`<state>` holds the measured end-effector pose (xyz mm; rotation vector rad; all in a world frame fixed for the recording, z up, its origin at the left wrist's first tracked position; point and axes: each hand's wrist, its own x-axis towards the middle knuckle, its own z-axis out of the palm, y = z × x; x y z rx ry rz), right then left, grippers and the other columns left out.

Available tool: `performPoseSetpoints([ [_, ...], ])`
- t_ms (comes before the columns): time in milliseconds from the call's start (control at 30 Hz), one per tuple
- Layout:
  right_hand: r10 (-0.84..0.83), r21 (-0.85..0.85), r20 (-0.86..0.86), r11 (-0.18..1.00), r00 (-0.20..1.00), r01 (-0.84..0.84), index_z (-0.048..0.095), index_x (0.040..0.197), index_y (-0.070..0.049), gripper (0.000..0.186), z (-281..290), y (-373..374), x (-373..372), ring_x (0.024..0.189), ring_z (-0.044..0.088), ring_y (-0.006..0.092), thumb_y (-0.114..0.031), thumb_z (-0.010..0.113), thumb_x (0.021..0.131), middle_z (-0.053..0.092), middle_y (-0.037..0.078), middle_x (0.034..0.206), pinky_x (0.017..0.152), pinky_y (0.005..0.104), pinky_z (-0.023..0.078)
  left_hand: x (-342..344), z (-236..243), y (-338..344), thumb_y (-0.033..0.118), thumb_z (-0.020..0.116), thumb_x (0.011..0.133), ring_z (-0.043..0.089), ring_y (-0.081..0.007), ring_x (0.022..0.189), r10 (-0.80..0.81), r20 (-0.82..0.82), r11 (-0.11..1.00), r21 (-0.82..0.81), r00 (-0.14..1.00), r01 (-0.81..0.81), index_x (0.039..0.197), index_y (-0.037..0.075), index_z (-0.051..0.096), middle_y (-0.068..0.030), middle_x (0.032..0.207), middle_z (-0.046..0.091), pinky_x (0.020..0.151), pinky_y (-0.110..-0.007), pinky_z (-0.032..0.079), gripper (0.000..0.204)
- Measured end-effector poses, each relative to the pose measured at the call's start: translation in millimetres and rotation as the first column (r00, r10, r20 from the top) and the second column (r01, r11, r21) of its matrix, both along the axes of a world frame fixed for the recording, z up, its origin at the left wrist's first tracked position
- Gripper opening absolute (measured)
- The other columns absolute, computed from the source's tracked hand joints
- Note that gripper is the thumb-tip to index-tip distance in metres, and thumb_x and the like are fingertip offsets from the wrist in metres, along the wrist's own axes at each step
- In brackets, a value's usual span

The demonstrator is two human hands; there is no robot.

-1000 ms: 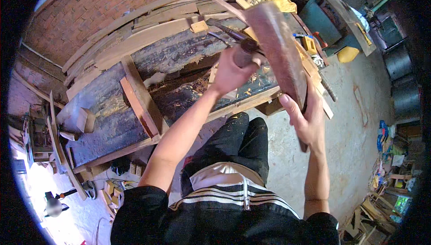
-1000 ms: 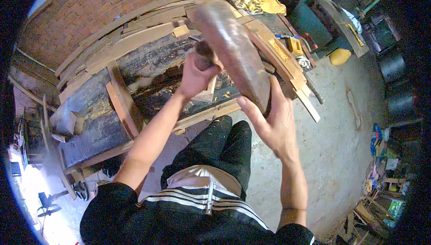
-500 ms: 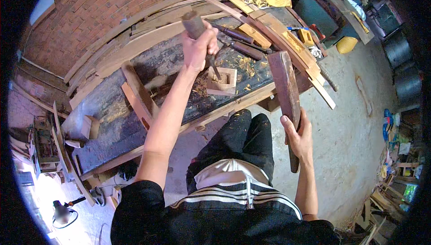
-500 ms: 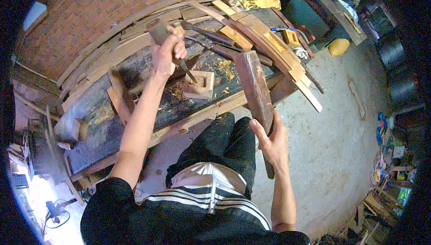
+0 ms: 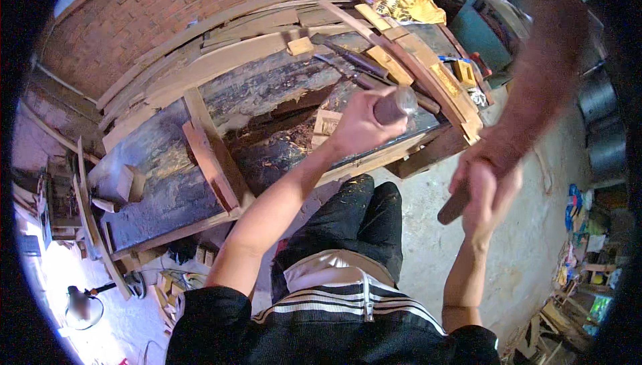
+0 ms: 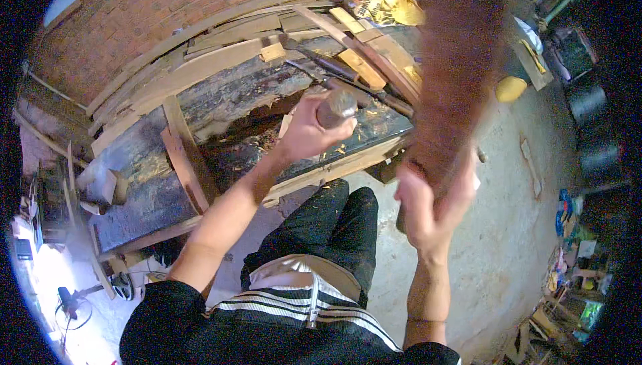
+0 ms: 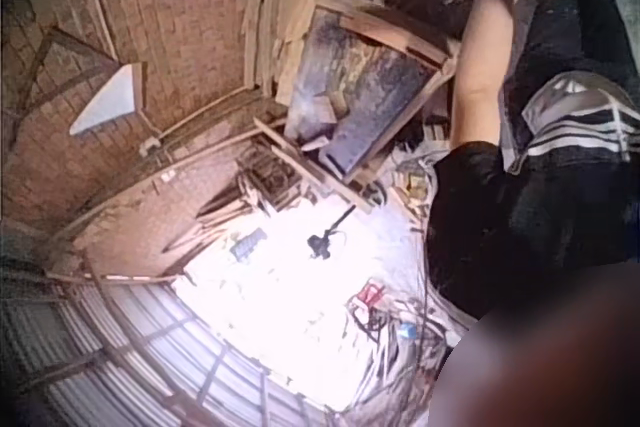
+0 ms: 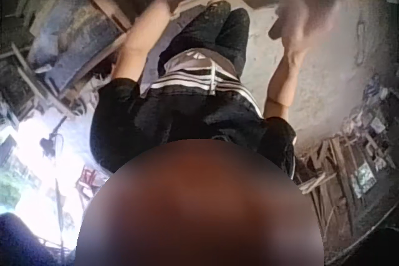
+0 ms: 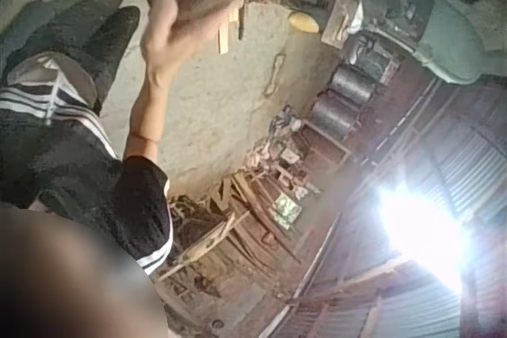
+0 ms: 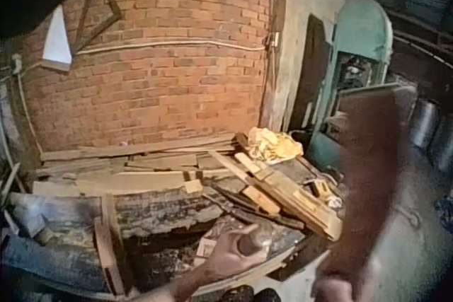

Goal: The person chisels a mortise into a wooden block on a workbench using a hand chisel and a wooden mallet.

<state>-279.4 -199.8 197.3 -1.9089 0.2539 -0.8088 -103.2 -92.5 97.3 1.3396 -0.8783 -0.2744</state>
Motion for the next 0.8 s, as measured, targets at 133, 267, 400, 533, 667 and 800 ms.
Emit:
performPoseSetpoints([
  [133,0.025,-0.351,-0.397,0.92,0.918,-0.177,0.052,0.111,0.005,0.054,-2,-6,25,0.061,0.065,0.0342,-0.037,0.073,0.084,0.061,0.022,0.068,0.058,0.0389,0.049,-8,4,8,0.01,0.07,0.079,0.063,-0.0089,0.082,0.032,0.183,0.999,0.004,0.983,-0.033,0.109,0.002,0.068,-0.0082,0.088,0.071,0.079,-0.026,0.05,0.032],
  [267,0.041,-0.158,-0.273,0.984,0.961,-0.087,0.053,0.105,0.005,0.051,-29,-2,8,0.064,0.065,0.0249,-0.038,0.072,0.085,0.063,0.019,0.069,0.058,0.0365,0.048,14,-6,12,0.008,0.073,0.078,0.062,-0.0126,0.074,0.204,-0.044,0.977,0.069,0.978,-0.201,0.092,0.002,0.068,-0.0033,0.086,0.068,0.071,-0.03,0.051,0.016],
  [400,-0.031,0.064,-0.397,0.996,0.917,0.061,0.054,0.105,0.004,0.05,-55,-8,-16,0.068,0.058,0.0156,-0.039,0.072,0.086,0.064,0.014,0.073,0.062,0.0339,0.047,43,25,20,0.008,0.069,0.083,0.052,-0.0107,0.052,0.522,-0.459,0.707,-0.239,0.719,-0.666,0.088,0.005,0.059,-0.0014,0.069,0.059,0.05,-0.029,0.044,0.012],
  [533,-0.039,0.047,-0.454,0.997,0.89,0.067,0.055,0.107,0.003,0.053,-82,-14,-35,0.067,0.055,0.0149,-0.042,0.072,0.086,0.062,0.012,0.072,0.062,0.033,0.047,71,28,69,0.014,0.072,0.084,0.042,-0.0062,0.046,0.452,-0.367,0.745,-0.346,0.813,-0.571,0.091,0.007,0.059,0.003,0.061,0.05,0.044,-0.022,0.035,0.016],
  [667,-0.044,0.122,-0.509,0.985,0.86,0.122,0.056,0.107,0.002,0.049,-83,-15,-47,0.055,0.055,0.0119,-0.039,0.072,0.086,0.059,0.008,0.063,0.048,0.0299,0.044,84,6,98,0.024,0.082,0.073,0.068,-0.0199,0.085,0.056,0.369,0.896,0.391,0.928,-0.21,0.12,0.002,0.062,-0.0089,0.113,0.067,0.067,-0.036,0.055,0.055],
  [800,-0.092,0.159,-0.476,0.969,0.875,0.188,0.055,0.106,0.002,0.044,-91,-16,-56,0.048,0.054,0.0119,-0.035,0.072,0.087,0.059,0.006,0.064,0.042,0.029,0.045,70,-47,87,0.025,0.083,0.069,0.067,-0.031,0.105,-0.522,0.368,0.268,0.927,0.769,-0.262,0.124,0.004,0.059,-0.0104,0.154,0.036,0.089,-0.043,0.056,0.063],
])
